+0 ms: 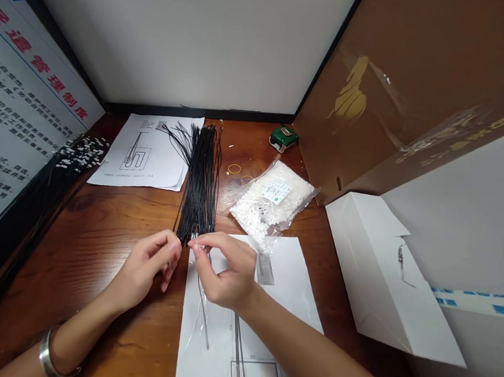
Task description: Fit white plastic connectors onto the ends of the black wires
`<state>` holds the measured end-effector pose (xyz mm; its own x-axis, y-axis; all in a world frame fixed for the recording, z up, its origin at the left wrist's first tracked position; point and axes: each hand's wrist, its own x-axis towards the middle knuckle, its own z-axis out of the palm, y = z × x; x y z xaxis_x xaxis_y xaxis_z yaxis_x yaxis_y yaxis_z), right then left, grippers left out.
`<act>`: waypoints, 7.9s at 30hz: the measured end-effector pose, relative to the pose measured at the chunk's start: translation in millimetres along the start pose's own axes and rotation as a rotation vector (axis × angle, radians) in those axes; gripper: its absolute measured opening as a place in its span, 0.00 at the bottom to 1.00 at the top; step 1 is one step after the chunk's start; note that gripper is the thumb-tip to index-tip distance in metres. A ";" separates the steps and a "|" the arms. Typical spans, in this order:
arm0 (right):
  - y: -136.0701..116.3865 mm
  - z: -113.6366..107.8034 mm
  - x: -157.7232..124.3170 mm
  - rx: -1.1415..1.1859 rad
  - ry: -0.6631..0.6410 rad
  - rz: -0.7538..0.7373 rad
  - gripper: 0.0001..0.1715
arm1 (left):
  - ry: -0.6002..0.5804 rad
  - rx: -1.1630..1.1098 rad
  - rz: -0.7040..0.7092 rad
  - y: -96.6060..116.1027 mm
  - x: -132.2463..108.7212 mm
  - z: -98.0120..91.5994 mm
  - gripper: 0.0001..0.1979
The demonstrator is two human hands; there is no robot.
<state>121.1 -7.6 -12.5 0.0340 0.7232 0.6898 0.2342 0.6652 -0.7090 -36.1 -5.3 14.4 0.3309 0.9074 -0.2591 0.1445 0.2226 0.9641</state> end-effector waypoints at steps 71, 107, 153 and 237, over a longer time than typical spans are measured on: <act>-1.6 -1.4 0.0 0.124 -0.352 -0.152 0.13 | 0.066 -0.134 -0.014 -0.6 5.8 -0.6 0.18; 9.0 -1.2 3.1 0.298 -0.013 0.499 0.07 | -0.059 -0.115 0.010 3.7 9.2 7.2 0.11; 7.8 -2.4 3.0 0.324 -0.036 0.564 0.07 | 0.051 -0.053 0.017 4.4 5.7 8.1 0.12; 8.1 -3.8 2.4 0.167 -0.118 0.562 0.02 | 0.120 0.103 0.130 -2.3 2.7 9.1 0.10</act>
<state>126.7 -1.3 -16.0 -0.0014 0.9822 0.1878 0.0555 0.1876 -0.9807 -27.1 -6.6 10.9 0.2401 0.9635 -0.1181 0.2048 0.0686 0.9764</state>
